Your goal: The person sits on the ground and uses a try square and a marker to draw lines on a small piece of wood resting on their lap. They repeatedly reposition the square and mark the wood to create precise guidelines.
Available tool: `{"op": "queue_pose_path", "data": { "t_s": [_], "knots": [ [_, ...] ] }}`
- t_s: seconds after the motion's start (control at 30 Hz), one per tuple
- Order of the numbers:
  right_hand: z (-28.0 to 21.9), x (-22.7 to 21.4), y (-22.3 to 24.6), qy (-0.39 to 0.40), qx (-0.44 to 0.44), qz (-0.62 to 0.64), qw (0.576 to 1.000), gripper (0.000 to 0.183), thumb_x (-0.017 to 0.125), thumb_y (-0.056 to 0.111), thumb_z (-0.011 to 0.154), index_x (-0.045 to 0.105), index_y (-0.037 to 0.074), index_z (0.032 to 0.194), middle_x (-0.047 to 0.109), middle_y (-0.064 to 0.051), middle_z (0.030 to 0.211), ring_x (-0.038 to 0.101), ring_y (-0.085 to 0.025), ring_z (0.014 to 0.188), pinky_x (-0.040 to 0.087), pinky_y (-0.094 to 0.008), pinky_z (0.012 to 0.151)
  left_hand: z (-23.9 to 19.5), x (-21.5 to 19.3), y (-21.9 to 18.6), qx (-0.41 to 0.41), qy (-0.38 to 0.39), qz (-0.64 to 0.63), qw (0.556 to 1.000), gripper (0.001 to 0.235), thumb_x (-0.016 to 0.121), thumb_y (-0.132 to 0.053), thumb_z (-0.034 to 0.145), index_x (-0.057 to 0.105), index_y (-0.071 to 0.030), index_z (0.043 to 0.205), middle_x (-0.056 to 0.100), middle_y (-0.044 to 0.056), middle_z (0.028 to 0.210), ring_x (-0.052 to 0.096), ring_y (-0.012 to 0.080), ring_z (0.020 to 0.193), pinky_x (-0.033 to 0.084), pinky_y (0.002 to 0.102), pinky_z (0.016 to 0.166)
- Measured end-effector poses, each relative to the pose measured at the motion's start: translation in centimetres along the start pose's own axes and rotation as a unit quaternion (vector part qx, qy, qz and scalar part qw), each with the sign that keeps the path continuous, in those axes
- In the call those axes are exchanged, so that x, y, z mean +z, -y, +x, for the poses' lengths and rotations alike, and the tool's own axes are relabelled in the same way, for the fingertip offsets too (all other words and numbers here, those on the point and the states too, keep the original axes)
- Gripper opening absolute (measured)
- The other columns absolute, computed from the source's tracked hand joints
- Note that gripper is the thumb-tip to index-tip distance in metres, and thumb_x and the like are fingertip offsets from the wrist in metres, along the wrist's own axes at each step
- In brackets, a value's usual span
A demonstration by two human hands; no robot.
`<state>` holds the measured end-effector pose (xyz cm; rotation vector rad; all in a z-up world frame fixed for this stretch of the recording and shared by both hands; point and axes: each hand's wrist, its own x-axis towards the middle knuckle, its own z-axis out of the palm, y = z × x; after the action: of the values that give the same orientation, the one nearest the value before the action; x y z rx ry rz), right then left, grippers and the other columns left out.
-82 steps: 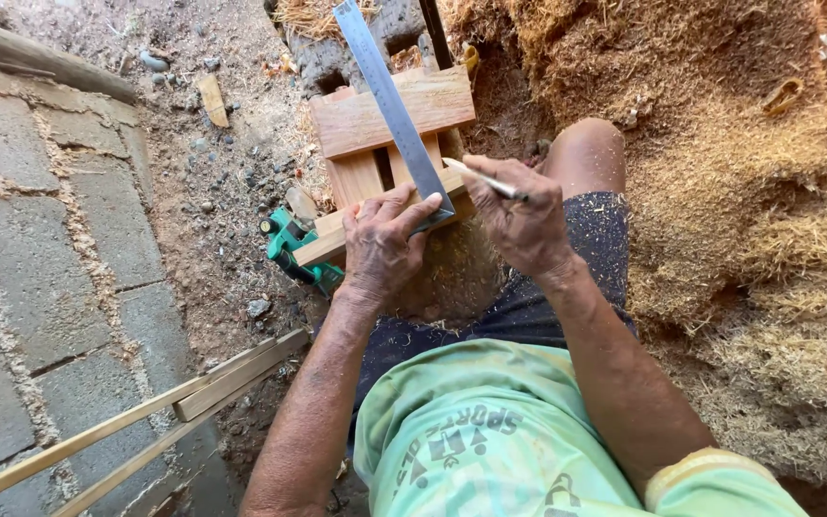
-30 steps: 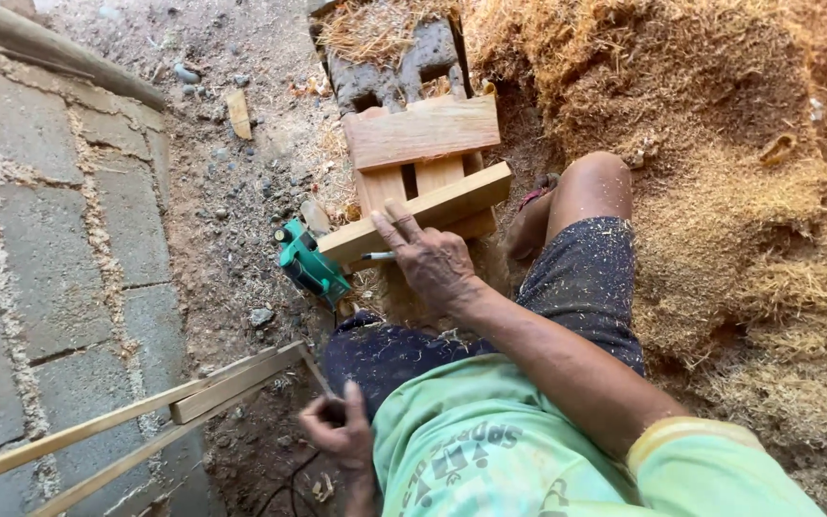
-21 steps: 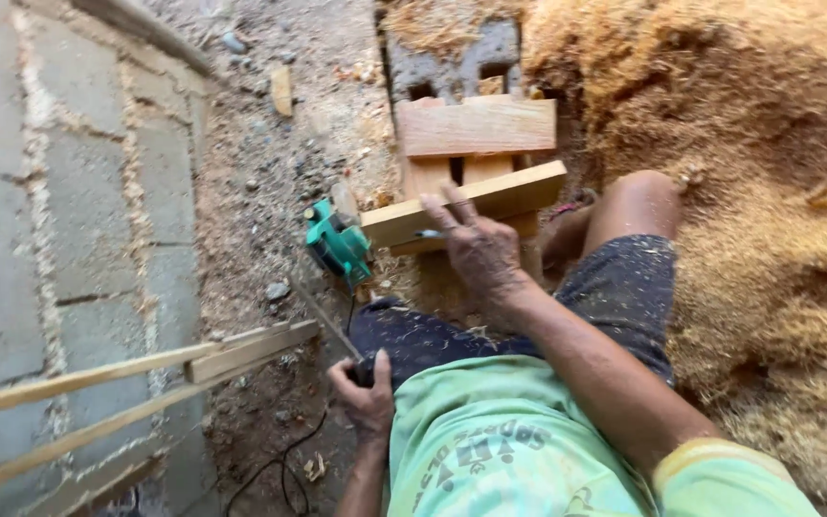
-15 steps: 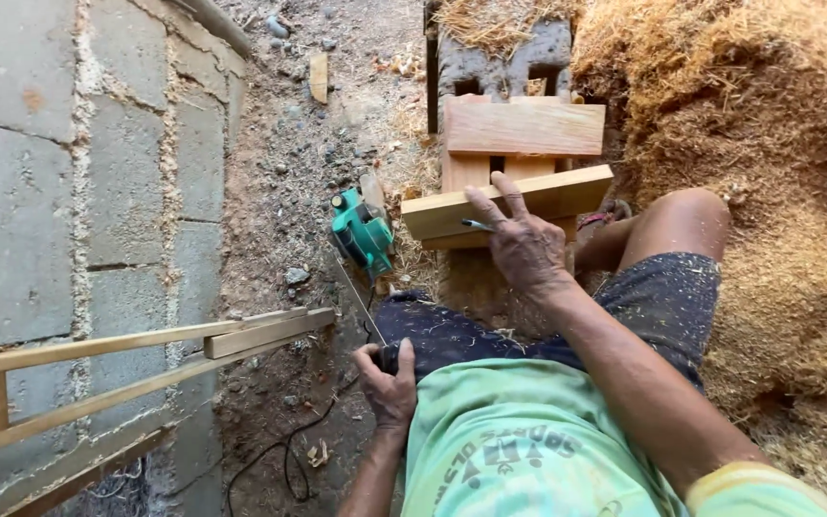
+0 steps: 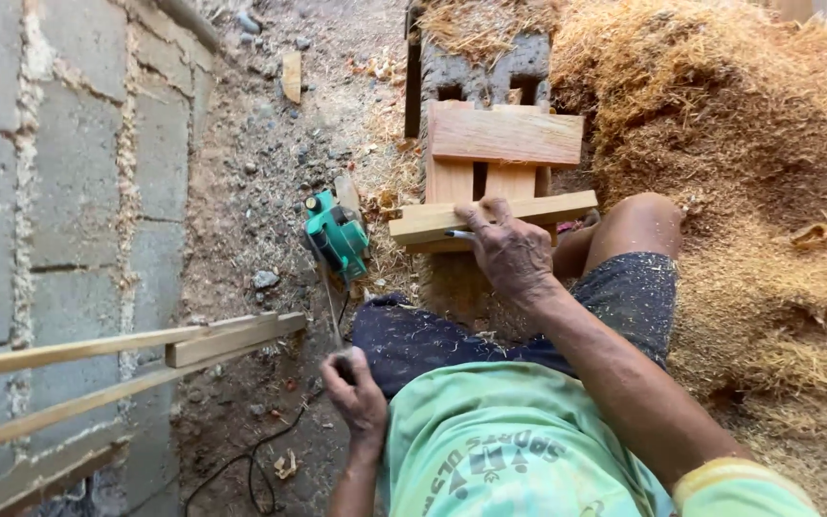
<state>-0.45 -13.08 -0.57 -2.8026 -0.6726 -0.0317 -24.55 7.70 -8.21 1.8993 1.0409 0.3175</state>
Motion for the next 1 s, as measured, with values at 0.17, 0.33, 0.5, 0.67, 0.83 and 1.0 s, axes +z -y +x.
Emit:
{"op": "queue_pose_path", "data": {
  "t_s": [0.17,0.33,0.5,0.67,0.83,1.0],
  "knots": [
    [0.7,-2.0,-0.2,0.063,0.003,0.039,0.997,0.035,0.070,0.035,0.097,0.069,0.028,0.131,0.067,-0.005,0.117,0.072,-0.021,0.070,0.061,-0.034,0.051,3.7,-1.7,-5.9,-0.079,-0.127,-0.309,0.939,0.033,0.051,-0.038,0.107,0.056,-0.006,0.113,0.059,0.005,0.102,0.056,0.0156,0.084,0.050,0.033,0.071],
    [1.4,-3.9,-0.9,0.089,-0.024,0.083,0.992,0.033,0.072,0.042,0.095,0.074,0.026,0.123,0.071,-0.005,0.116,0.072,-0.024,0.081,0.060,-0.037,0.060,5.0,-1.1,-10.4,-0.119,-0.072,-0.519,0.843,0.037,0.057,-0.033,0.105,0.062,-0.003,0.126,0.062,0.007,0.119,0.063,0.0159,0.104,0.059,0.035,0.088],
    [-0.7,-7.9,1.3,0.037,-0.082,0.295,0.951,0.051,0.074,0.046,0.095,0.067,0.013,0.134,0.067,-0.010,0.125,0.074,-0.025,0.097,0.064,-0.035,0.077,1.3,2.5,-14.0,-0.178,0.178,-0.496,0.831,0.027,0.067,-0.009,0.096,0.068,-0.006,0.123,0.072,0.005,0.102,0.072,0.0168,0.087,0.066,0.035,0.077],
    [-3.2,-9.2,3.7,0.166,-0.107,0.168,0.966,0.059,0.080,0.042,0.080,0.066,0.017,0.132,0.070,-0.007,0.119,0.074,-0.026,0.083,0.061,-0.039,0.067,-1.1,7.6,-11.9,-0.176,0.213,-0.479,0.833,0.029,0.074,-0.007,0.094,0.071,-0.003,0.122,0.071,0.006,0.104,0.069,0.0142,0.086,0.063,0.030,0.075],
    [-4.8,-7.7,1.5,0.132,-0.101,0.137,0.977,0.058,0.076,0.016,0.078,0.067,0.020,0.135,0.072,-0.003,0.120,0.074,-0.026,0.084,0.061,-0.040,0.068,-1.9,6.5,-14.6,-0.064,0.215,-0.380,0.897,0.039,0.081,-0.015,0.091,0.065,-0.003,0.124,0.071,0.004,0.100,0.067,0.0119,0.084,0.060,0.026,0.071],
    [-5.4,-6.9,0.9,0.074,-0.038,0.155,0.984,0.053,0.077,0.016,0.081,0.067,0.018,0.133,0.071,-0.006,0.114,0.073,-0.028,0.090,0.060,-0.040,0.070,-2.8,5.0,-16.8,0.150,0.204,-0.235,0.938,0.050,0.086,-0.028,0.087,0.061,-0.002,0.121,0.065,0.002,0.087,0.060,0.0087,0.075,0.054,0.023,0.065]
  ]
}}
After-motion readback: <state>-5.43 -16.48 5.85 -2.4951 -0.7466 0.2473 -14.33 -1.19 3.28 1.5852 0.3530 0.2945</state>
